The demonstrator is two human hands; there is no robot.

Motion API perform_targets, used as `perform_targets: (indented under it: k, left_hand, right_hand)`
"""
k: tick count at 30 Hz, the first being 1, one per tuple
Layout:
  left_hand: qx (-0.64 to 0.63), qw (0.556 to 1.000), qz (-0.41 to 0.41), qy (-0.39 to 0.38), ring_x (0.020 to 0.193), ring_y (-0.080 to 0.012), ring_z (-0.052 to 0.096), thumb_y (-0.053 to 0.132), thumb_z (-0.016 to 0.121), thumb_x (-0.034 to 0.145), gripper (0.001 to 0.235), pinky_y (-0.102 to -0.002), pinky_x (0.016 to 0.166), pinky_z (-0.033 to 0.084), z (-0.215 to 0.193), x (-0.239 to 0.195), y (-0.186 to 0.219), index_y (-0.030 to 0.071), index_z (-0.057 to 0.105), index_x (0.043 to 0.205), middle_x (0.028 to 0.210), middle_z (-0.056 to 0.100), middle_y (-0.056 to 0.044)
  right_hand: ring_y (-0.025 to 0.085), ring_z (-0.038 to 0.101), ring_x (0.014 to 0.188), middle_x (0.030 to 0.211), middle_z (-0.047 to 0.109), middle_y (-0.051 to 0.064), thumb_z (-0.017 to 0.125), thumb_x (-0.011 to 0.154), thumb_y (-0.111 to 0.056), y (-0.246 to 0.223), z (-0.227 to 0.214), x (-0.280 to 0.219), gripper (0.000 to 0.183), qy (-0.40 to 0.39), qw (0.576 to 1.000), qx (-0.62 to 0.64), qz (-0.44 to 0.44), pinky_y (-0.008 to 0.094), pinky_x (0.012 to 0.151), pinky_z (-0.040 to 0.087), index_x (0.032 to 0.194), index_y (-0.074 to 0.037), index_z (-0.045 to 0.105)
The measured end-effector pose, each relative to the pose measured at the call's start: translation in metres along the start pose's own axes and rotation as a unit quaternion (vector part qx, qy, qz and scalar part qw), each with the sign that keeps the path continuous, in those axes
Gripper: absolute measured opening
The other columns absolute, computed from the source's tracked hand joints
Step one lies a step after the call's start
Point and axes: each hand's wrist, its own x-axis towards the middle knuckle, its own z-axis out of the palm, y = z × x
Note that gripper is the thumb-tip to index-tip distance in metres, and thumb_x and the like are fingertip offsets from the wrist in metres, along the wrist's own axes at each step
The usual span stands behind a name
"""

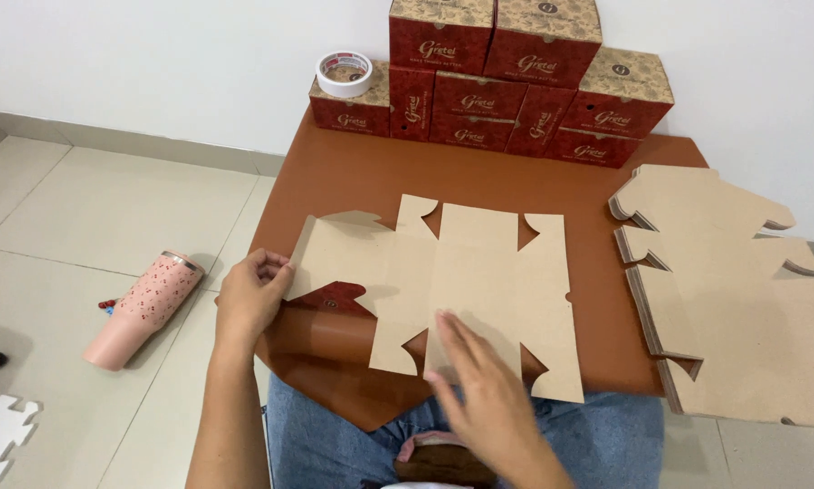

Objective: Assembling a small cardboard box from a flat template by folding and tucking flaps.

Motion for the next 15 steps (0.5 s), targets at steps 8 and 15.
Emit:
perform_targets:
  k: [8,15]
  left_hand:
    - [-0.007,1.000,0.009,0.010,0.063,-0.0105,0.056,0.016,0.068,0.090,0.012,-0.025,0.059,0.046,-0.001,-0.001,-0.009,0.006,0.073,0.093,0.072,0.067,-0.001]
    - [-0.018,1.000,0.009,-0.004,0.058,-0.0104,0.053,0.016,0.065,0.091,0.013,-0.024,0.056,0.043,-0.003,-0.001,-0.006,0.006,0.073,0.093,0.067,0.062,-0.001]
  right_hand:
    - [0.037,0.056,0.125,0.140,0.052,0.029,0.066,0.089,-0.016,-0.073,0.027,0.060,0.064,0.077,0.981,0.119,-0.132,0.043,0.101,0.048,0.142,0.009,0.039]
    - [0.040,0.064,0.121,0.125,0.066,0.030,0.067,0.083,-0.001,-0.073,0.079,0.036,0.040,0.111,0.971,-0.004,-0.212,0.047,0.107,0.046,0.122,0.009,0.065]
